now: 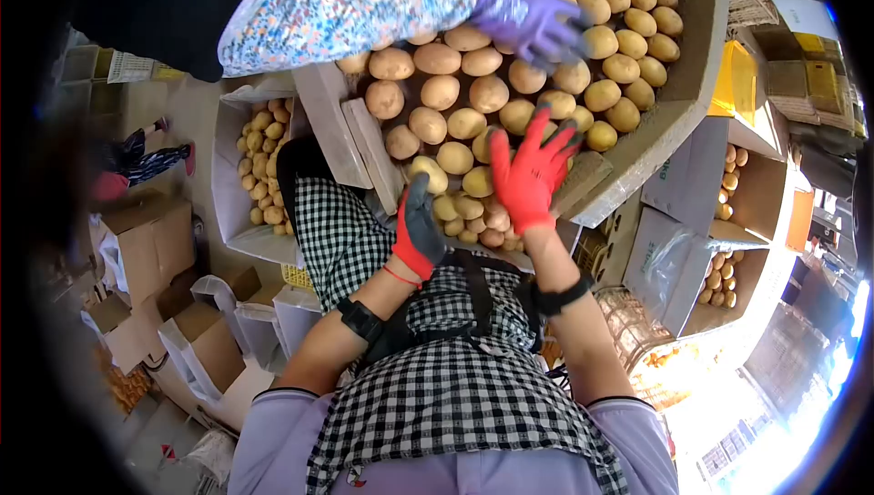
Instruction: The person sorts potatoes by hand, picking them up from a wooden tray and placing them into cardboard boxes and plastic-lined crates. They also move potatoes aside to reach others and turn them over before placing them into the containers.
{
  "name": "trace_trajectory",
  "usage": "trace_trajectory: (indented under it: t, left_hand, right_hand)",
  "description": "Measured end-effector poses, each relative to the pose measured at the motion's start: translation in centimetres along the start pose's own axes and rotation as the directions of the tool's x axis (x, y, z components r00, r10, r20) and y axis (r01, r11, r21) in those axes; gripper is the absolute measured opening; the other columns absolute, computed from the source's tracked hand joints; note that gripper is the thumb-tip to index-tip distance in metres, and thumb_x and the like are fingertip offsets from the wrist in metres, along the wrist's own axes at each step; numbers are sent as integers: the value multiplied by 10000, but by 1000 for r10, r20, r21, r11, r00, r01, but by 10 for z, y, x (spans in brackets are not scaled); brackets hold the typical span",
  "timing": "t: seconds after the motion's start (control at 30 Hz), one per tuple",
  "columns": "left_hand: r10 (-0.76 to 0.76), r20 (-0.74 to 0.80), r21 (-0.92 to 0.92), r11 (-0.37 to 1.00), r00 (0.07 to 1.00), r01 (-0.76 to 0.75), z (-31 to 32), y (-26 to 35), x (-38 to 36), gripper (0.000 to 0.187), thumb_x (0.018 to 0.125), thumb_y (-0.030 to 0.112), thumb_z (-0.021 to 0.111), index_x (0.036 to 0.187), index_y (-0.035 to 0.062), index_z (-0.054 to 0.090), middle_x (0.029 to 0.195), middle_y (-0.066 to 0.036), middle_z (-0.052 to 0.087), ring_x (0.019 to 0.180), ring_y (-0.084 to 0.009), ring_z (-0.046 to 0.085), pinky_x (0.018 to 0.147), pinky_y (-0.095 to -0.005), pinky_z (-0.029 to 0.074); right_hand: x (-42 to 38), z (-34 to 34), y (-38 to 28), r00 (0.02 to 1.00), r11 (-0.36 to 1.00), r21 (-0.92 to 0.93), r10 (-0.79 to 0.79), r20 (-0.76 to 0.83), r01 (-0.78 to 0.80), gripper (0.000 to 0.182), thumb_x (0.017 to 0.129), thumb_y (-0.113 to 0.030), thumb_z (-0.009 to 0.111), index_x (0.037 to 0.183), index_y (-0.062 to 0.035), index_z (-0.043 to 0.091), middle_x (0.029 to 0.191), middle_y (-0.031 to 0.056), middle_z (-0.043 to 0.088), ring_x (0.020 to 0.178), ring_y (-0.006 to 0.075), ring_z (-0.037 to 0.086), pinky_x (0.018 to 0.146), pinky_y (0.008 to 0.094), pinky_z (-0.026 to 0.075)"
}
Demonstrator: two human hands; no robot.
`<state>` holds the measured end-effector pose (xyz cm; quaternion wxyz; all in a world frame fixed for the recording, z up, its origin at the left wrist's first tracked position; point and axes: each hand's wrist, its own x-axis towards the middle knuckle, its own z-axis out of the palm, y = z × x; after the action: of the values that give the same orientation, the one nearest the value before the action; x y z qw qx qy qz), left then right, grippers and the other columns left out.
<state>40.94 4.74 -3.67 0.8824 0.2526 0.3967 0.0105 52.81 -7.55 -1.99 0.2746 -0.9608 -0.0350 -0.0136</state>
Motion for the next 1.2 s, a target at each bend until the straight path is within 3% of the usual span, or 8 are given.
trace_trajectory:
  t: [0.3, 0.37, 0.47, 0.63, 0.7, 0.9, 1.0, 1.2]
  left_hand:
    - [-265, 396, -335, 850, 879, 407, 28, 20, 10, 895, 904, 768, 492, 1562, 175, 364, 1598, -107, 386, 1407, -384, 431, 1177, -647, 308]
    - [-20, 596, 233, 961, 803, -150, 2, 2, 29, 919, 896, 748, 535, 1579, 160, 356, 1626, -97, 377, 1432, -376, 415, 1128, -675, 343]
    - [119, 739, 560, -656, 663, -507, 7, 9, 27, 808, 869, 703, 627, 1459, 162, 520, 1450, -45, 576, 1312, -314, 542, 1041, -638, 416]
    - [48, 982, 139, -844, 184, -518, 29, 17, 28, 390, 849, 505, 771, 1165, 278, 745, 1112, -18, 745, 977, -269, 704, 805, -470, 573]
    - [120, 823, 547, -436, 556, -715, 49, 24, 10, 593, 797, 492, 854, 1240, 131, 695, 1211, -54, 725, 1057, -275, 701, 902, -434, 578]
    - [168, 796, 583, -473, 582, -661, 13, 12, 36, 715, 832, 399, 818, 1360, 19, 522, 1375, -121, 583, 1248, -280, 579, 1021, -465, 515]
    - [141, 801, 577, -444, 582, -686, 18, 8, 36, 689, 896, 365, 752, 1414, 21, 455, 1447, -125, 506, 1316, -295, 512, 1085, -497, 470]
    - [109, 740, 631, -455, 663, -629, 15, 9, 30, 649, 1004, 307, 643, 1502, 22, 342, 1565, -132, 378, 1429, -320, 401, 1192, -551, 396]
  right_hand:
    - [7, -17, -2, 962, 976, 28, -205, -180, 214, 758, 905, -343, 687, 1564, -111, 393, 1524, 428, 292, 1274, 606, 451, 1030, 593, 448]
    - [52, -40, 3, 1000, 988, -149, -25, 19, 28, 693, 866, -297, 677, 1504, -143, 456, 1484, 339, 399, 1089, 522, 588, 891, 544, 530]
    - [105, -47, 7, 965, 976, -206, -19, 263, 75, 698, 801, -363, 705, 1444, -169, 516, 1291, 275, 569, 1077, 443, 632, 887, 514, 544]
    - [99, -48, 34, 991, 983, 184, -8, 133, -17, 522, 771, -452, 730, 1119, -74, 640, 1102, 213, 702, 1093, 399, 662, 929, 505, 534]
    - [68, -111, 14, 880, 746, 554, 90, 467, -370, 587, 810, -492, 751, 1168, -48, 614, 1197, 261, 668, 1150, 390, 640, 972, 455, 498]
    - [-49, -275, 183, 802, -255, 871, 345, 488, -420, 391, 970, -381, 676, 1191, -67, 604, 1021, 110, 687, 807, 159, 648, 675, 298, 562]
    - [-70, -369, 314, 632, 4, 900, 711, -309, 435, 458, 962, -436, 648, 1159, -30, 569, 1123, 172, 688, 1040, 297, 684, 942, 388, 571]
    - [0, -217, 154, 904, 472, 879, 345, -251, 64, 418, 1076, -201, 520, 1449, -12, 512, 1237, 154, 689, 1101, 259, 688, 952, 392, 557]
